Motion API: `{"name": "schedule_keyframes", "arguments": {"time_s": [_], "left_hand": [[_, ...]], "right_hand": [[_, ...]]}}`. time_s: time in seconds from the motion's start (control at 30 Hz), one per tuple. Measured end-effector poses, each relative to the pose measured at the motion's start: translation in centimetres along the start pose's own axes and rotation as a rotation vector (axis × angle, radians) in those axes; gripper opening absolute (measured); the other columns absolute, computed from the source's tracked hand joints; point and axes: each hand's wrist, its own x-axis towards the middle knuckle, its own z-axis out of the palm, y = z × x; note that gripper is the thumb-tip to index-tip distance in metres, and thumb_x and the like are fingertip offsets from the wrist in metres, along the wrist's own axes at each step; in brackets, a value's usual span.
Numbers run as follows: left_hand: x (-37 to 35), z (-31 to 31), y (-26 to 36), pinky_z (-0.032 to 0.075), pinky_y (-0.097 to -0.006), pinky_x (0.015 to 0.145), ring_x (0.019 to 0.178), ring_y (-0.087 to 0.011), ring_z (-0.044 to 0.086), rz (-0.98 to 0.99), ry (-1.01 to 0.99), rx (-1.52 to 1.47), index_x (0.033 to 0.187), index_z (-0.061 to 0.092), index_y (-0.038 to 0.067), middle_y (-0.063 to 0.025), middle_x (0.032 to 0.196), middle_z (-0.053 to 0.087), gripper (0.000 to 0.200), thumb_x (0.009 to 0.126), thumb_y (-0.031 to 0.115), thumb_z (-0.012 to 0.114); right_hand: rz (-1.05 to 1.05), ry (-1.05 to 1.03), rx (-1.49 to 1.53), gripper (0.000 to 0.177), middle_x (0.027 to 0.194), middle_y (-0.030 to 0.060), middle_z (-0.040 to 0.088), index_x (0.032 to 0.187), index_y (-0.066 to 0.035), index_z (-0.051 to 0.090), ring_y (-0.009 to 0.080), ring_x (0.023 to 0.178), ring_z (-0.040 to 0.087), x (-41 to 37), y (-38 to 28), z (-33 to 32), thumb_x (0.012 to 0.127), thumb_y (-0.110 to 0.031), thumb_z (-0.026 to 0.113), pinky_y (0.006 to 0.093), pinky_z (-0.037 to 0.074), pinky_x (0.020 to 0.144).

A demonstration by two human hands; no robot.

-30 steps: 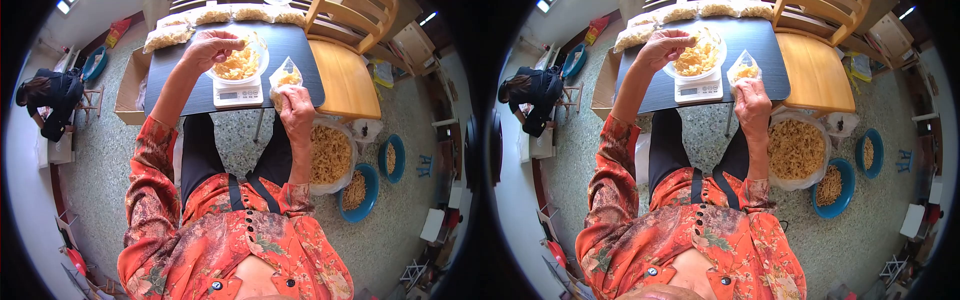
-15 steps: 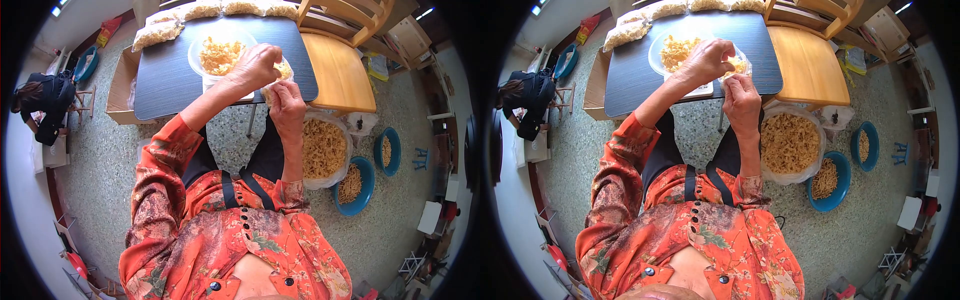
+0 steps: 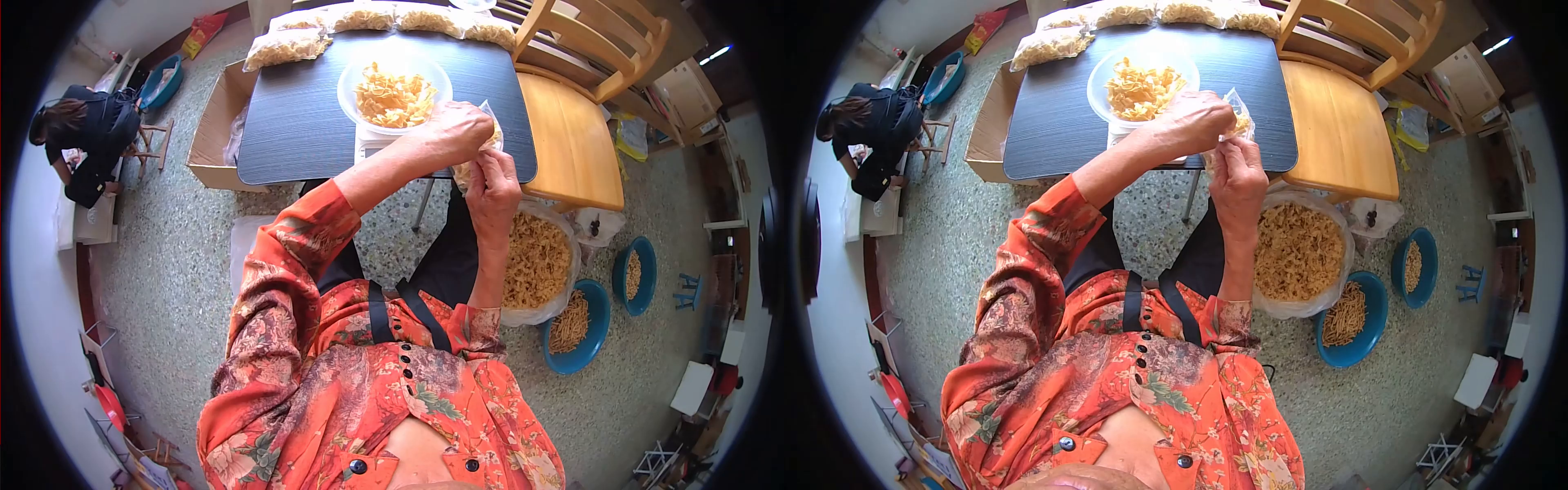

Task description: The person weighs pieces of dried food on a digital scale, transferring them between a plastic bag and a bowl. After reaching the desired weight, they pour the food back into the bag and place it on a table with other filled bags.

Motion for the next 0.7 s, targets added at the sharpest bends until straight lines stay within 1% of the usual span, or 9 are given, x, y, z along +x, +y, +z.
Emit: {"name": "schedule_keyframes", "arguments": {"time_s": [0.07,0.1,0.17,0.23,0.4,0.5,0.53,0.6,0.7], "left_hand": [[0.1,-0.2,-0.4,0.055,-0.0406,0.074,0.083,-0.0311,0.07,-0.087,-0.016,-0.201,0.087,0.076,0.011,-0.0122,0.082,0.072,0.01,0.081,0.013,0.068],[-0.1,-1.0,-0.9,0.055,-0.0373,0.075,0.085,-0.0255,0.071,-0.056,-0.01,-0.287,0.094,0.076,0.012,-0.0095,0.088,0.073,0.013,0.085,0.013,0.069],[-0.8,-1.1,-3.1,0.055,-0.0333,0.073,0.08,-0.0188,0.07,0.083,0.236,-0.608,0.097,0.076,0.011,-0.0068,0.089,0.074,0.014,0.084,0.011,0.071],[-1.7,-3.1,-5.2,0.053,-0.029,0.07,0.071,-0.0139,0.063,0.098,0.319,-0.605,0.091,0.075,0.007,-0.0049,0.085,0.073,0.008,0.083,0.009,0.072],[-4.3,-5.1,-9.9,0.054,-0.0334,0.072,0.079,-0.0227,0.069,-0.277,0.133,-0.1,0.087,0.073,0.006,-0.0093,0.086,0.072,0.015,0.078,0.018,0.075],[-5.1,-4.2,-10.0,0.054,-0.0343,0.076,0.084,-0.0251,0.069,-0.349,0.026,-0.03,0.093,0.072,0.008,-0.0102,0.091,0.072,0.019,0.077,0.018,0.076],[-5.4,-3.8,-9.9,0.053,-0.035,0.081,0.091,-0.0261,0.068,-0.362,0.018,-0.005,0.098,0.072,0.01,-0.01,0.095,0.071,0.029,0.074,0.025,0.079],[-5.4,-3.4,-9.8,0.052,-0.0356,0.083,0.093,-0.0265,0.067,-0.353,0.001,0.021,0.098,0.072,0.011,-0.0098,0.096,0.071,0.033,0.072,0.029,0.08],[-5.0,-2.8,-9.4,0.05,-0.0364,0.088,0.097,-0.0272,0.066,-0.398,-0.104,0.046,0.1,0.071,0.013,-0.0098,0.097,0.071,0.04,0.068,0.035,0.08]], "right_hand": [[0.002,-0.007,-0.002,0.011,0.096,0.0154,0.066,0.095,0.001,0.068,0.0322,0.085,0.067,0.1,0.1,-0.2,0.084,0.0,0.067,0.0387,0.055,0.073],[0.011,-0.014,-0.005,0.01,0.095,0.0155,0.065,0.094,0.001,0.068,0.0323,0.085,0.067,0.0,0.2,-0.4,0.084,0.0,0.067,0.0389,0.055,0.074],[0.01,-0.014,-0.014,0.01,0.095,0.0156,0.065,0.094,0.001,0.068,0.0323,0.086,0.067,0.0,0.2,-0.4,0.084,0.001,0.068,0.039,0.055,0.074],[0.01,-0.014,-0.023,0.01,0.094,0.0157,0.065,0.093,0.001,0.067,0.0324,0.086,0.066,0.0,0.1,-0.5,0.083,0.001,0.068,0.0391,0.055,0.075],[0.004,-0.001,-0.039,0.009,0.092,0.0139,0.066,0.091,0.001,0.069,0.0291,0.087,0.066,0.1,-0.3,-0.3,0.082,0.001,0.07,0.0369,0.054,0.079],[-0.035,0.0,-0.039,0.011,0.094,0.0161,0.065,0.093,0.001,0.068,0.0323,0.087,0.066,0.2,-0.2,-0.4,0.082,0.002,0.068,0.0389,0.055,0.076],[-0.037,0.0,-0.04,0.011,0.094,0.0161,0.065,0.093,0.001,0.068,0.0323,0.087,0.066,0.3,-0.3,-0.4,0.082,0.002,0.068,0.0389,0.055,0.076],[-0.008,0.001,-0.042,0.009,0.092,0.0137,0.066,0.091,0.0,0.069,0.0289,0.087,0.066,0.2,-0.3,-0.4,0.082,0.001,0.071,0.0369,0.054,0.08],[-0.035,-0.011,-0.051,0.011,0.095,0.0157,0.065,0.093,0.001,0.068,0.0323,0.087,0.067,0.3,-0.2,-0.4,0.082,0.002,0.069,0.0388,0.055,0.076]]}}
